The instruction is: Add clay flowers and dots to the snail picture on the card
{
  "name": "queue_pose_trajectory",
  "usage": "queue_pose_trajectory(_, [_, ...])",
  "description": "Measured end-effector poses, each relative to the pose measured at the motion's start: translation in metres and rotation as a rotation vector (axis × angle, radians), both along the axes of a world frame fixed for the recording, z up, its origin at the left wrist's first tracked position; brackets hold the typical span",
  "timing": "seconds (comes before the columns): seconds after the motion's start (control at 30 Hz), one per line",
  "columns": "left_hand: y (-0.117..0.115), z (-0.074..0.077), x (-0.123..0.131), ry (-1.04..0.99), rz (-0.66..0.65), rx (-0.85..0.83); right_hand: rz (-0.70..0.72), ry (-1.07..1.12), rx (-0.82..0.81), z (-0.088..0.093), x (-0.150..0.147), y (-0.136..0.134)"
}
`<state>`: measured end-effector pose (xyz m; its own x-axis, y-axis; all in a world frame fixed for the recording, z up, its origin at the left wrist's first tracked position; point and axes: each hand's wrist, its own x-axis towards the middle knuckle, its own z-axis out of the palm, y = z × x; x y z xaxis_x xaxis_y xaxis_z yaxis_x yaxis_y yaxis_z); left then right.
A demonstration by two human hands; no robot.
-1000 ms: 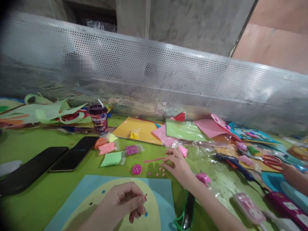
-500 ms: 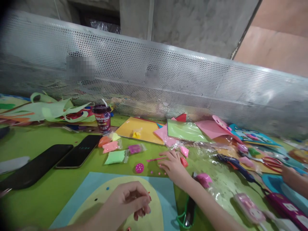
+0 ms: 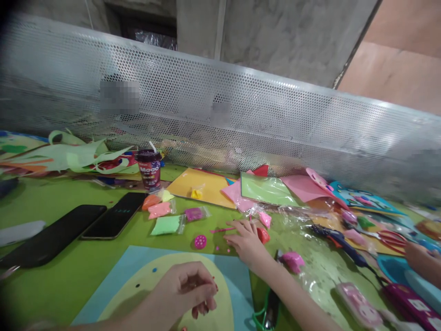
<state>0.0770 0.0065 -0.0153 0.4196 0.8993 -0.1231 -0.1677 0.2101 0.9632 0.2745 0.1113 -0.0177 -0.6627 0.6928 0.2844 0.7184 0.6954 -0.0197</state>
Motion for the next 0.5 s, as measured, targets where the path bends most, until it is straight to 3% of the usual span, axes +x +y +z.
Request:
queue_pose_trajectory(0.2, [-0.0016, 0.0039, -0.0011, 0.032, 0.008, 0.001, -0.003, -0.098, 0.011, -0.0041, 0.0007, 0.0019])
queue_pose_trajectory(0.5, [0.0004, -0.0024, -0.0006, 0.018, 0.007, 0.011, -0.018, -0.107, -0.033, -0.0020, 0.0004, 0.0001])
